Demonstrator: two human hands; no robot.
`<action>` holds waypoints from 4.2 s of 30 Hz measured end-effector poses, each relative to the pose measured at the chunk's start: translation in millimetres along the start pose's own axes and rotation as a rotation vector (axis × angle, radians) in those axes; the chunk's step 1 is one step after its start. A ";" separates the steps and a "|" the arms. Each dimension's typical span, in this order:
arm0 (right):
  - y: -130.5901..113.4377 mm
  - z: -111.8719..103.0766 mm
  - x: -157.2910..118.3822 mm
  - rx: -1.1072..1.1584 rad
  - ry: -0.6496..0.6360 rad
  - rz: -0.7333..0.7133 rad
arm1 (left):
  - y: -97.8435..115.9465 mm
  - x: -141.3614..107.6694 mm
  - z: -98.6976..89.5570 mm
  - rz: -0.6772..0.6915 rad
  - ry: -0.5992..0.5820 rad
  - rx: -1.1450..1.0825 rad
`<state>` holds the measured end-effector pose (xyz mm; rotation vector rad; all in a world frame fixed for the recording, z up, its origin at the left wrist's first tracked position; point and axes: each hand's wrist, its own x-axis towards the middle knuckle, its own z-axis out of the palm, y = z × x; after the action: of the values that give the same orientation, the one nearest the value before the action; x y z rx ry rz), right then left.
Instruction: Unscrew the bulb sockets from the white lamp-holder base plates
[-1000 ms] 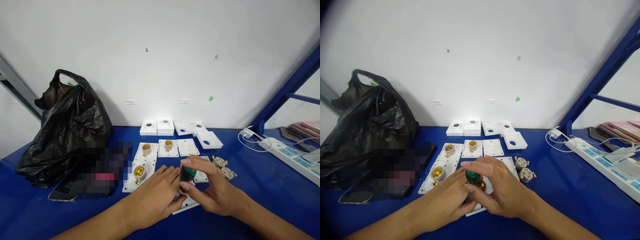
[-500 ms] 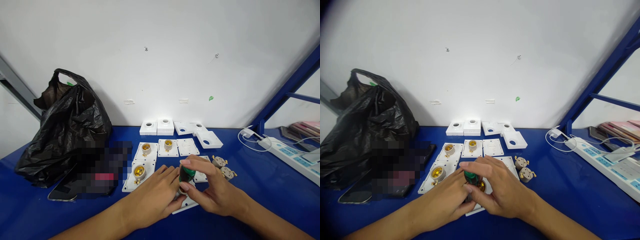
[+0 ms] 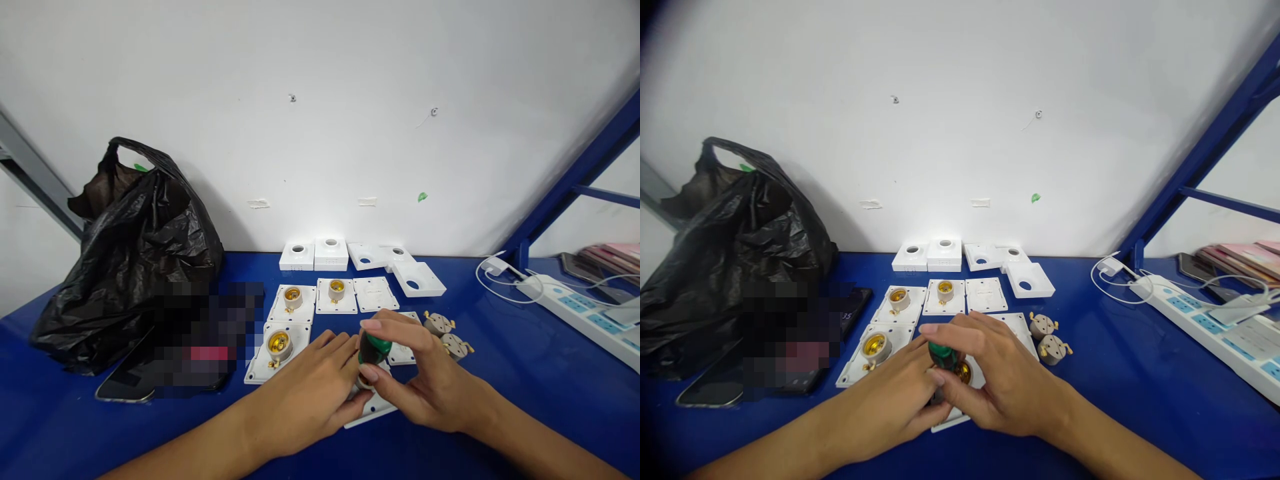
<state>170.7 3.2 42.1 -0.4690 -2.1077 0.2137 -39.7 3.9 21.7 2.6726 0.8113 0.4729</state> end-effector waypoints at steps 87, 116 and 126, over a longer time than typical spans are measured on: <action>0.0 0.2 0.0 0.011 -0.014 -0.020 | 1.7 1.5 -1.9 -0.011 -0.025 -0.005; -0.5 -0.7 1.2 0.010 -0.027 0.008 | 0.7 -0.4 -1.6 -0.010 -0.018 -0.017; 6.3 4.1 -4.2 0.137 0.012 0.029 | 0.0 -0.9 0.9 -0.060 0.033 -0.032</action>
<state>170.8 7.3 34.6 -0.4180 -2.0597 0.3685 -40.1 3.3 20.7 2.6103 0.8828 0.5124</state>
